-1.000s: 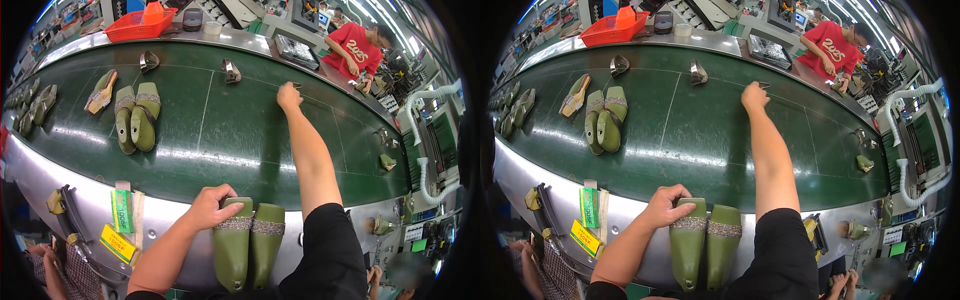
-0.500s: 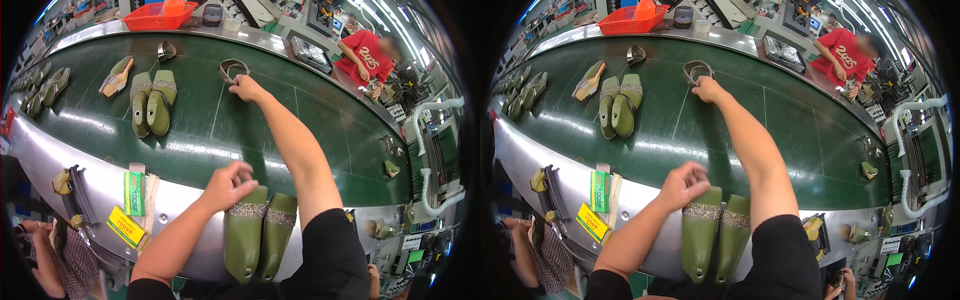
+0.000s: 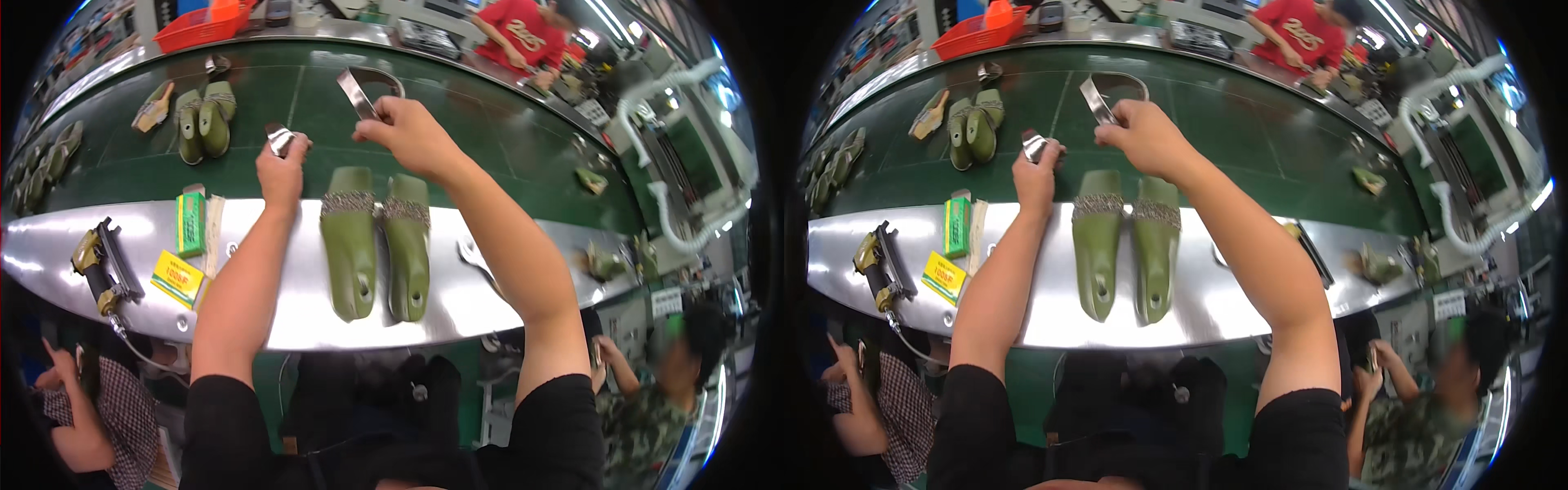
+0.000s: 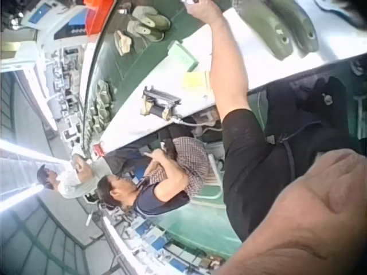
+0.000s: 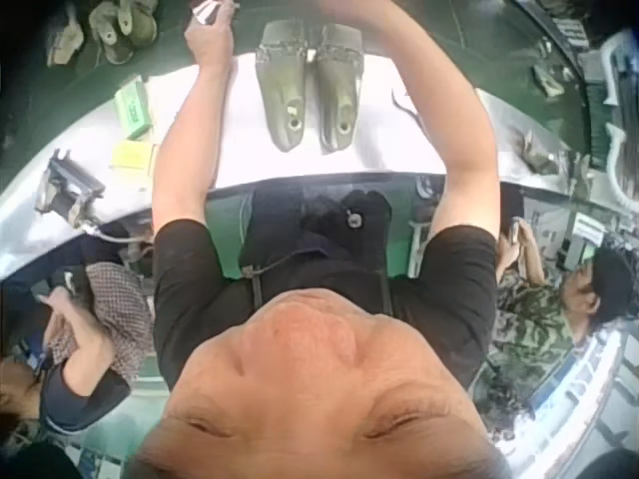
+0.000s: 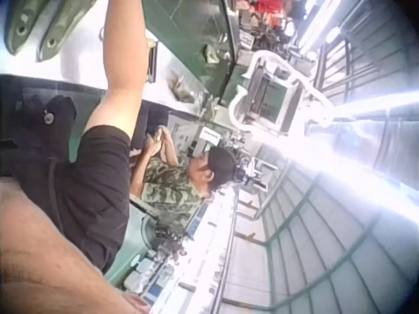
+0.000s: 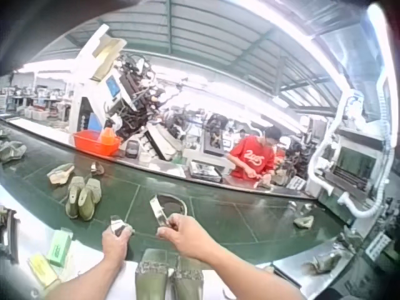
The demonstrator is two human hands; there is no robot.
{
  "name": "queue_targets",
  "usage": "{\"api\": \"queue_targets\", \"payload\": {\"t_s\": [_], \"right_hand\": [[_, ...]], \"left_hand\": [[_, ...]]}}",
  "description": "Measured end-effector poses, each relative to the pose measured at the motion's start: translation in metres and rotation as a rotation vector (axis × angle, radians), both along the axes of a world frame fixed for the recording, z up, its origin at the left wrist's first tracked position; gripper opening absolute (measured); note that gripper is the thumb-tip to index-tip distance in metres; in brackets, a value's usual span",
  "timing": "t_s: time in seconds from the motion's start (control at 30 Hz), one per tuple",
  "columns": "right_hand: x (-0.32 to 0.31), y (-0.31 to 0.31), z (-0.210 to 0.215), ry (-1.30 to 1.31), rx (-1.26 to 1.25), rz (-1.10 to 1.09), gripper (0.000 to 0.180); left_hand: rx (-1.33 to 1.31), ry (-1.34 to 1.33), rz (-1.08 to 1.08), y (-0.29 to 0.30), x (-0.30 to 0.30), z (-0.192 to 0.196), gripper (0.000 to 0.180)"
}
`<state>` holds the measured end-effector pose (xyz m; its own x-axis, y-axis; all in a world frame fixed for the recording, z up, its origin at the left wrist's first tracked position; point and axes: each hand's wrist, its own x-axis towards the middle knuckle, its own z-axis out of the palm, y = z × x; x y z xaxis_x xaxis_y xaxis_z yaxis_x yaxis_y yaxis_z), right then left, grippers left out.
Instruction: The person assembles green high-heeled shoes on a factory assembly line. They attach a metallic strap to the shoe upper using a pneumatic nail gun and pliers, then place the finished shoe on the conveyor belt. The process is repeated for multiple shoes.
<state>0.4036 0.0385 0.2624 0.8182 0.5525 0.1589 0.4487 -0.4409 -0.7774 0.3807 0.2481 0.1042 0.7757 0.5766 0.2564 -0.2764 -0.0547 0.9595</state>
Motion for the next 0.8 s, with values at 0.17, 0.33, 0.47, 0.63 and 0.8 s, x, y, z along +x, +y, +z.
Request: {"api": "queue_targets", "payload": {"t_s": [0.17, 0.33, 0.47, 0.63, 0.8], "right_hand": [[-0.131, -0.086, 0.012, -0.156, -0.295, -0.17, 0.027], [-0.217, -0.118, 0.02, -0.255, -0.512, -0.293, 0.029], [-0.261, -0.113, 0.0, -0.587, -0.607, -0.319, 0.029], [-0.294, -0.108, -0.03, -0.767, -0.602, -0.333, 0.028], [-0.323, -0.089, -0.038, -0.879, -0.594, -0.326, 0.026]], "left_hand": [[-0.658, -0.081, -0.144, -0.02, -0.055, 0.002, 0.02], [-0.663, -0.005, -0.139, -0.008, -0.144, 0.002, 0.02], [-0.744, 0.1, -0.035, 0.013, -0.181, -0.015, 0.029], [-0.578, 0.201, -0.08, 0.015, -0.225, 0.028, 0.051], [-0.088, 0.137, -0.203, -0.04, -0.273, 0.056, 0.061]]}}
